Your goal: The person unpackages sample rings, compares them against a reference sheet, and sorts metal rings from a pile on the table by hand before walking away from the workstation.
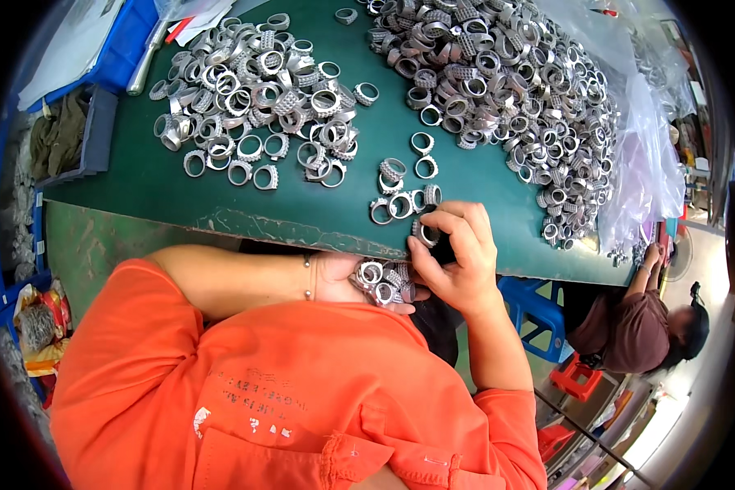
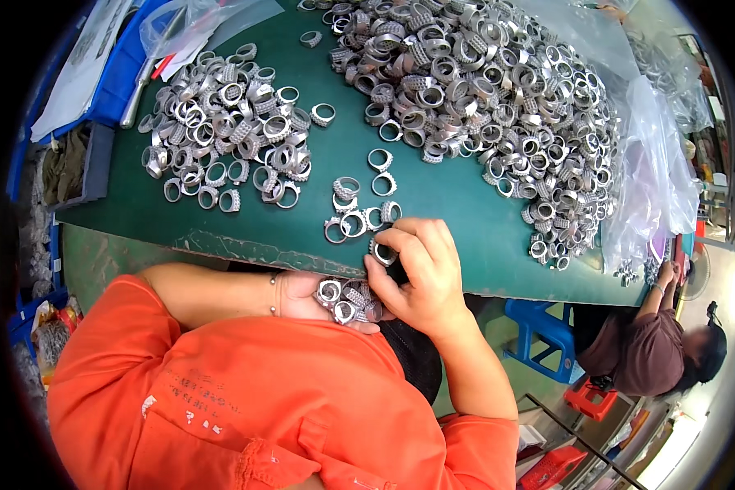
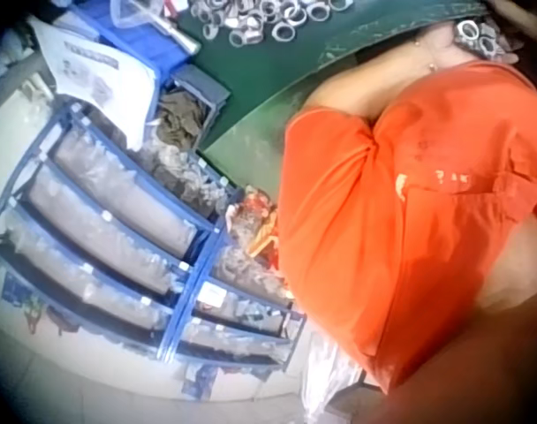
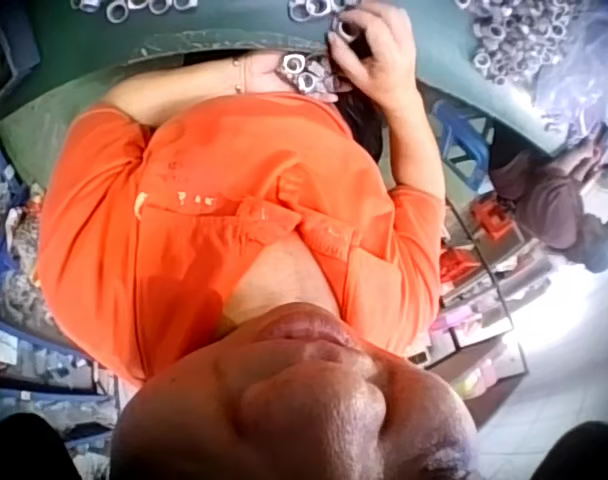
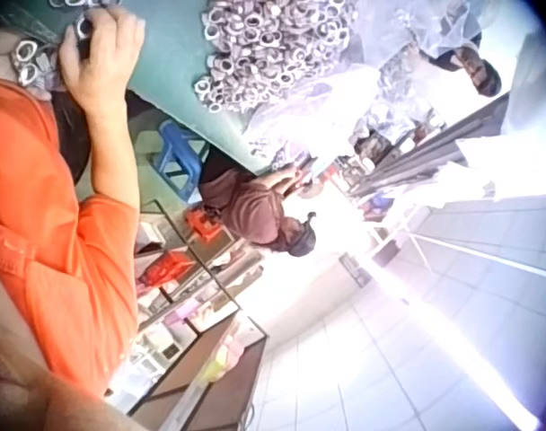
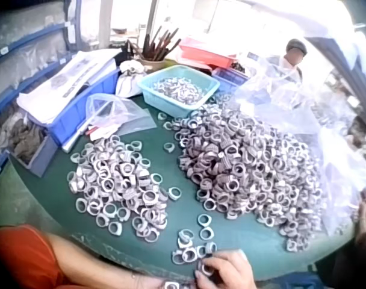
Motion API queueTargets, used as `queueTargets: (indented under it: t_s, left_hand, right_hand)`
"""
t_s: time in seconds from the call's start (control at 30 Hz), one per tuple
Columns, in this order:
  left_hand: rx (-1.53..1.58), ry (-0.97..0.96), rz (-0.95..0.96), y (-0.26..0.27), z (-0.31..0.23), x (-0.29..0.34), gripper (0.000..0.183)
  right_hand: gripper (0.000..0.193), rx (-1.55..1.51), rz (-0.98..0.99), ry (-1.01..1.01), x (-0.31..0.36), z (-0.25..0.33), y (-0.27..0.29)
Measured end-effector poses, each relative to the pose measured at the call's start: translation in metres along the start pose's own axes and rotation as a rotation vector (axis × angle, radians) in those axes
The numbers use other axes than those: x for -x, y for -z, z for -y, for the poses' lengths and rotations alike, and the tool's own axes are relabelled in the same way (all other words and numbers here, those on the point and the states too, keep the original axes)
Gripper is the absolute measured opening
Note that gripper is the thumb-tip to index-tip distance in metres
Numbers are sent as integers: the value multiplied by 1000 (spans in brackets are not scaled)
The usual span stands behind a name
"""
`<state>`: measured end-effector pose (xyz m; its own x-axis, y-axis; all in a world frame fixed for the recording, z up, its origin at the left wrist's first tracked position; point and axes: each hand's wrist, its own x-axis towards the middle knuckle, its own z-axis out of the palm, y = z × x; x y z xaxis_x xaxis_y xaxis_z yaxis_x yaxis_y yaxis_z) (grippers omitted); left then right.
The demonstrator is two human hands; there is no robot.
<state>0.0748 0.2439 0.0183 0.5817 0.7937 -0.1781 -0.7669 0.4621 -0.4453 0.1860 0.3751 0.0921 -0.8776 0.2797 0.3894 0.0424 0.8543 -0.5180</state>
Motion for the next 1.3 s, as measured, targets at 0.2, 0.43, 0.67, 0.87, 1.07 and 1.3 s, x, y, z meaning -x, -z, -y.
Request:
queueTargets:
  t_s: [0.2, 0.43, 0.67, 0.87, 1.07, 1.3]
  left_hand:
    - [8, 6, 40, 4, -2, -1, 40]
    - [42, 21, 63, 8, -3, -2, 40]
    - [-24, -16, -43, -9, 2, 1, 45]
    - [79, 29, 150, 7, -1, -1, 50]
    - [55, 38, 118, 10, 0, -2, 48]
    - [92, 30, 93, 10, -1, -2, 47]
  right_hand:
    - [37, 15, -12, -57, -6, 1, 7]
    - [37, 19, 8, -139, -8, -3, 0]
    - [38, 35, 98, 43, -25, 8, -4]
    - [37, 75, 45, 1, -28, 15, -14]
    - [42, 212, 54, 21, -31, 19, -21]
    - [53, 198, 16, -59, -30, 19, -7]
